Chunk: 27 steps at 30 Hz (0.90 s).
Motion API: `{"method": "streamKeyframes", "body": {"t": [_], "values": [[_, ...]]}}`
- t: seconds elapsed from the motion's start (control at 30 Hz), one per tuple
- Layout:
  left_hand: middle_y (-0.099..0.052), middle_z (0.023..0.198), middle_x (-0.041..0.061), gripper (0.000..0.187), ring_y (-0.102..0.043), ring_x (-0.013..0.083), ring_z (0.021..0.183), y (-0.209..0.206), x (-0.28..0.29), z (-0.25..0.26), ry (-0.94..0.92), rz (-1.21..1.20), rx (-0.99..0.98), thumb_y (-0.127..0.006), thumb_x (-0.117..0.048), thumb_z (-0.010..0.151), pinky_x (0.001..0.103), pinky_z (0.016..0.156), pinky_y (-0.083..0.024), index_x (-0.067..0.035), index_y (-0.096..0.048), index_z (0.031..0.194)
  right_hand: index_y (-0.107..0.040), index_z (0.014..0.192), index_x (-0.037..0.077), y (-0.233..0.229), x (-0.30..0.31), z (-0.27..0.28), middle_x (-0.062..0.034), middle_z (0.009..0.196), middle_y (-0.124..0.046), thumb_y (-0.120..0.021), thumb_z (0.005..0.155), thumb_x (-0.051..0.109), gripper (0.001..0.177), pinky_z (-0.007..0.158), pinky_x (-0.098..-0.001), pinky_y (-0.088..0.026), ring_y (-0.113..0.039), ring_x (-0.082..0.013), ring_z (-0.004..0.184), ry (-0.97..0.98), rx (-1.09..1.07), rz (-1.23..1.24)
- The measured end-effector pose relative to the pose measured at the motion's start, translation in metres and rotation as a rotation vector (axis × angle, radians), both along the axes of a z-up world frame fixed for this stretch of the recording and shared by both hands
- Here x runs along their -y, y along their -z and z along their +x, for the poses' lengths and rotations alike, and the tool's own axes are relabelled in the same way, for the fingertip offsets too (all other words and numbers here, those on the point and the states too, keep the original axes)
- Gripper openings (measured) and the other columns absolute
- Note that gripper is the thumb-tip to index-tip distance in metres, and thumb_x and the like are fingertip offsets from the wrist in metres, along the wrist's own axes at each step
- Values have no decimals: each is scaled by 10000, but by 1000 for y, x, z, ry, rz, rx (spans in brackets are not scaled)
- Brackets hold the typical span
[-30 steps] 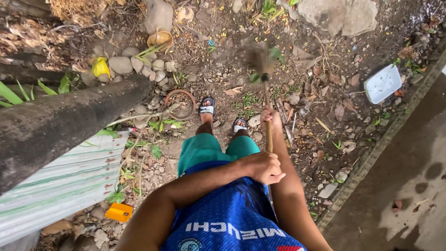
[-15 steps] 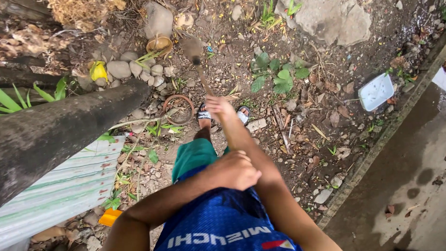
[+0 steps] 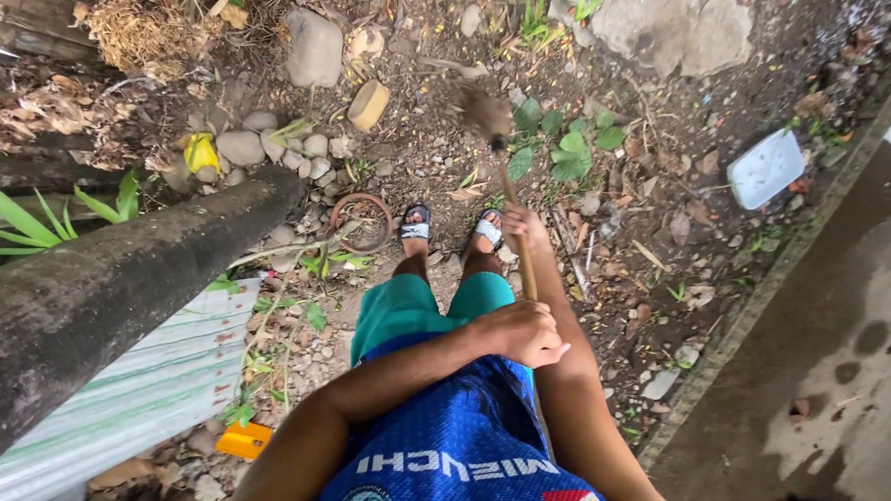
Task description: Sweeping debris and leaves from the ground using a broom.
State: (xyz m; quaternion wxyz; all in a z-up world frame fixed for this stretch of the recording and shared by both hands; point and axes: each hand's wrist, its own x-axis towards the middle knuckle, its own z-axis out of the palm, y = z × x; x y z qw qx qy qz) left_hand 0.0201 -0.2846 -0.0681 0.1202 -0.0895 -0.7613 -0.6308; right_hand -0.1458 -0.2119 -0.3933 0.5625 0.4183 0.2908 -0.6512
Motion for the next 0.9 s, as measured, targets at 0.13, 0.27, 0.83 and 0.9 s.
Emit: {"method": "streamKeyframes", "body": {"t": [0.13,0.27,0.83,0.9], "values": [[-578,552,99,423,-568,319,555,-24,7,-9,97,27,-31,-673,-163,907,451,675,-474,-82,-554,509,-406,1113,5,-52,-45,-43,9,679,-447,-428,1069,22,52,327,-178,-329,-387,-65,435,-1,-171,143],[-566,532,90,441,-560,302,516,-59,18,0,174,94,-36,-651,-151,924,440,656,-483,-68,-524,510,-346,1272,54,-118,-42,-40,6,702,-471,-382,1045,-30,245,340,-170,-364,-418,-69,454,-191,-273,184],[-592,532,118,413,-590,295,470,-34,-2,27,41,-52,206,-650,-193,929,449,525,-453,-54,-587,545,-494,995,-9,-16,16,110,17,655,-460,-410,1064,40,119,327,-172,-338,-397,-64,432,-269,300,-130],[-579,497,97,470,-551,257,413,-28,-24,13,179,52,208,-620,-205,967,433,511,-445,-53,-576,525,-497,1061,-20,-17,-13,85,11,668,-459,-390,1044,33,120,307,-160,-321,-365,-58,429,-192,118,130]]}}
